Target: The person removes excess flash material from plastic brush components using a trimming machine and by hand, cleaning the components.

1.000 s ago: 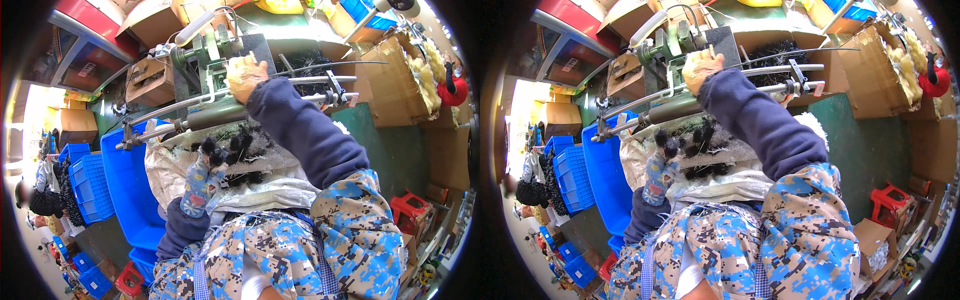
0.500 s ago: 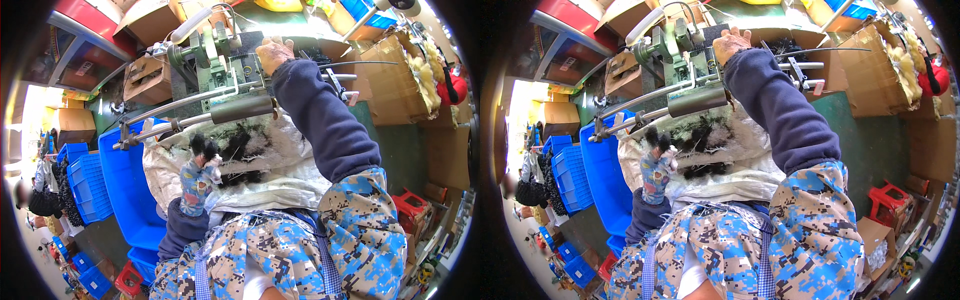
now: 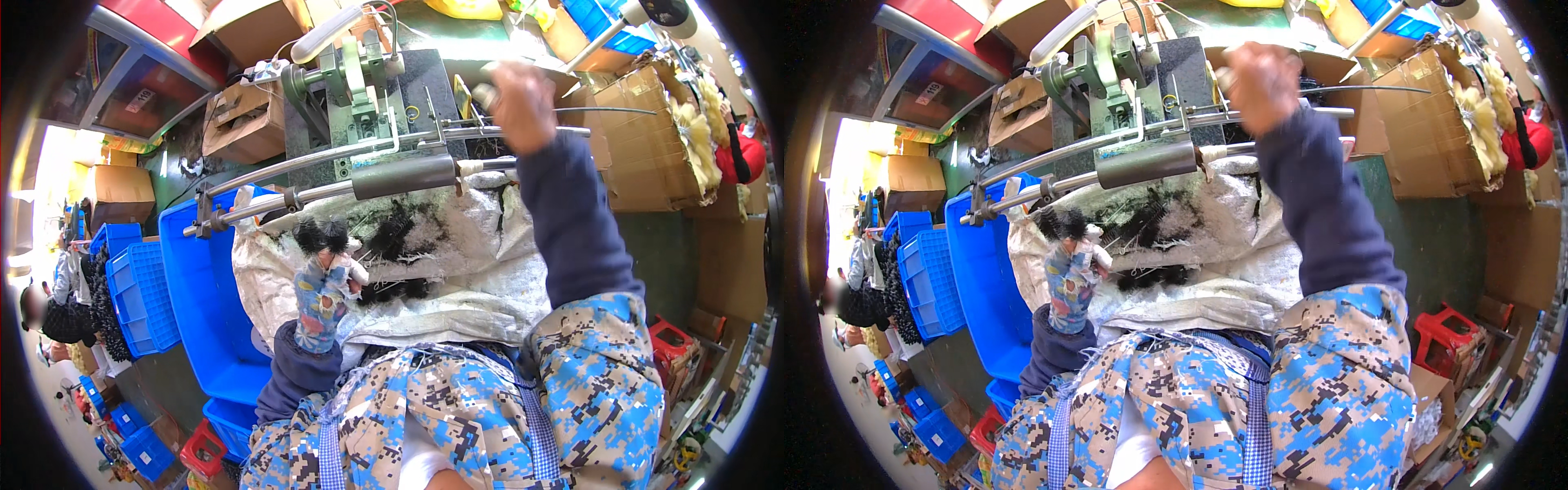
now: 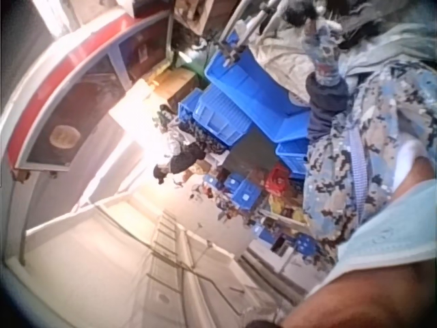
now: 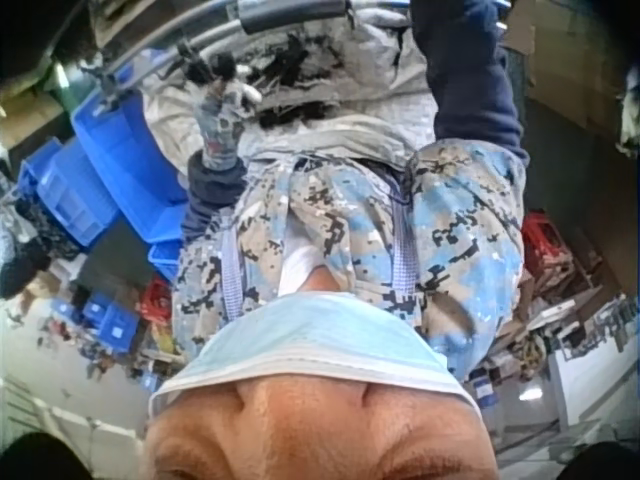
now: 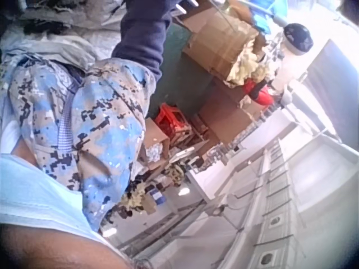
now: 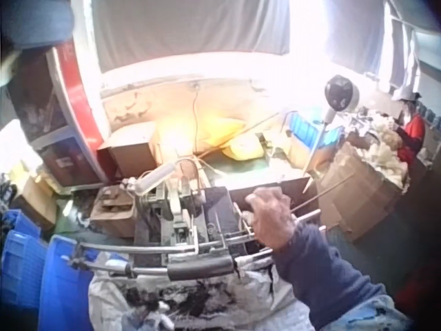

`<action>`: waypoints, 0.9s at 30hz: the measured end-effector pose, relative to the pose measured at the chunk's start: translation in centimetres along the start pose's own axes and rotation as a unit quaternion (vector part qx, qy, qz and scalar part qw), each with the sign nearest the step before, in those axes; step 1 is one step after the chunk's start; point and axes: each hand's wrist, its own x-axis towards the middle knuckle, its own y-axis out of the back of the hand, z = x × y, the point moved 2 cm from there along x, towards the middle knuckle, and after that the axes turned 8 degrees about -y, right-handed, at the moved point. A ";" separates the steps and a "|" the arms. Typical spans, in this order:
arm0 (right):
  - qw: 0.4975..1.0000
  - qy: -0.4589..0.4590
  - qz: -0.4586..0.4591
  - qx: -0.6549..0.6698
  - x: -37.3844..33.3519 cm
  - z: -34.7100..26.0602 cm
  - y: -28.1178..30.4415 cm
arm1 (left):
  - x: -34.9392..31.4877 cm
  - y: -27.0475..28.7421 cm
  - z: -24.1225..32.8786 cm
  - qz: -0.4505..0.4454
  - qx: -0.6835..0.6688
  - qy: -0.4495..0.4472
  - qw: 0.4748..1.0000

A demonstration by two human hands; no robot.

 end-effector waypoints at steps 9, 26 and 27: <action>0.564 -0.232 -0.375 0.698 -11.7 -14.4 -1.5 | -0.1 -2.5 -0.6 -0.012 -0.006 -0.026 1.000; 0.978 -0.007 -0.192 -0.083 2.8 -6.5 -6.9 | 1.4 1.4 -4.6 -0.109 0.432 -0.062 0.893; 0.978 -0.006 -0.192 -0.082 2.9 -6.5 -7.2 | 1.1 2.2 -5.3 -0.133 0.529 -0.158 0.823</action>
